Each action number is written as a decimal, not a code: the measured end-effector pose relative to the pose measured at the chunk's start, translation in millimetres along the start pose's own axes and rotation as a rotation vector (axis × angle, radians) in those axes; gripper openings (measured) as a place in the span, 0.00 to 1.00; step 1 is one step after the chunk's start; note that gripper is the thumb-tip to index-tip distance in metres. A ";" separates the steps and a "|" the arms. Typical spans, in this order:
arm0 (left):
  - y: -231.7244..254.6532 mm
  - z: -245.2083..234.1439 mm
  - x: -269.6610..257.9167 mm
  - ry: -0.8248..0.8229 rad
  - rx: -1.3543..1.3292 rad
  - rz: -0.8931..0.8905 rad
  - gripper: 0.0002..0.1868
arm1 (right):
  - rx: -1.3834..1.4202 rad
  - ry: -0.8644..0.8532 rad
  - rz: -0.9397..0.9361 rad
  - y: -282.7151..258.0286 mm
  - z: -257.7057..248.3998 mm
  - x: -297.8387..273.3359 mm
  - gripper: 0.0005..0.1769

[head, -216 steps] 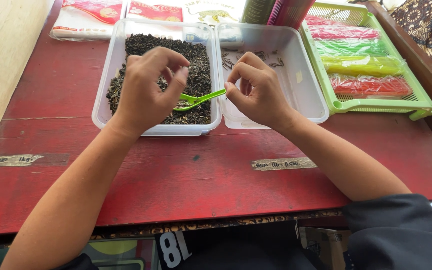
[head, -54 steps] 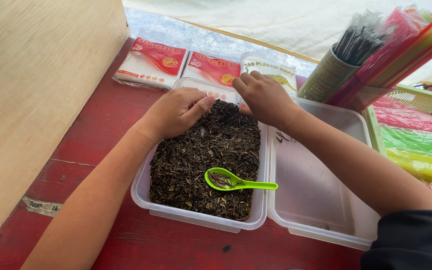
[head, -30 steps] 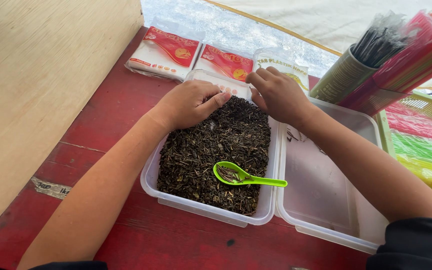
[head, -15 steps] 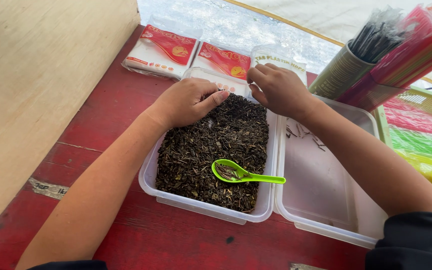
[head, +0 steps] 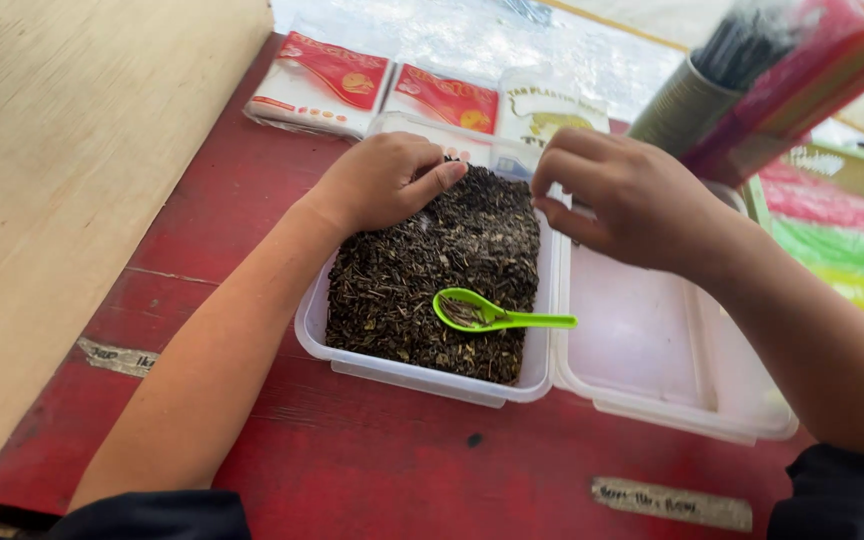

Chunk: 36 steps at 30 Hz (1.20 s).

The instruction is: Sorting tea leaves by picking out stems and debris by hand and placing them into a spoon

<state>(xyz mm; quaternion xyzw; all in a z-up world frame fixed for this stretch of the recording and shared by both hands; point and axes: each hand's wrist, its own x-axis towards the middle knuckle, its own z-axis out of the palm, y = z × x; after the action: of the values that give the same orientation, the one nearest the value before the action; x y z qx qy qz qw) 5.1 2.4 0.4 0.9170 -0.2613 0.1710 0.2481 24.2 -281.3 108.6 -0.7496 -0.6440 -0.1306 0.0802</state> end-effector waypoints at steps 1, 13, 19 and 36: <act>-1.2 2.0 1.6 -0.008 0.031 0.020 0.27 | -0.012 0.007 -0.031 -11.4 -2.1 -8.6 0.03; 36.0 -39.1 1.5 0.107 0.159 0.167 0.16 | 0.420 0.268 0.419 -102.4 18.8 -78.2 0.02; 105.2 -45.9 6.2 0.033 0.066 0.363 0.10 | 0.353 0.409 0.439 -101.2 34.8 -77.5 0.05; 91.0 -36.5 11.1 -0.153 -0.115 0.227 0.11 | 0.365 0.337 0.505 -96.4 38.5 -81.0 0.03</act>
<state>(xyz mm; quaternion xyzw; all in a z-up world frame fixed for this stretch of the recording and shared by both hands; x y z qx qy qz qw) -44.0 -49.5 68.4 0.8762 -0.3908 0.1122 0.2586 -78.4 -331.6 43.1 -0.8263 -0.4288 -0.1114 0.3478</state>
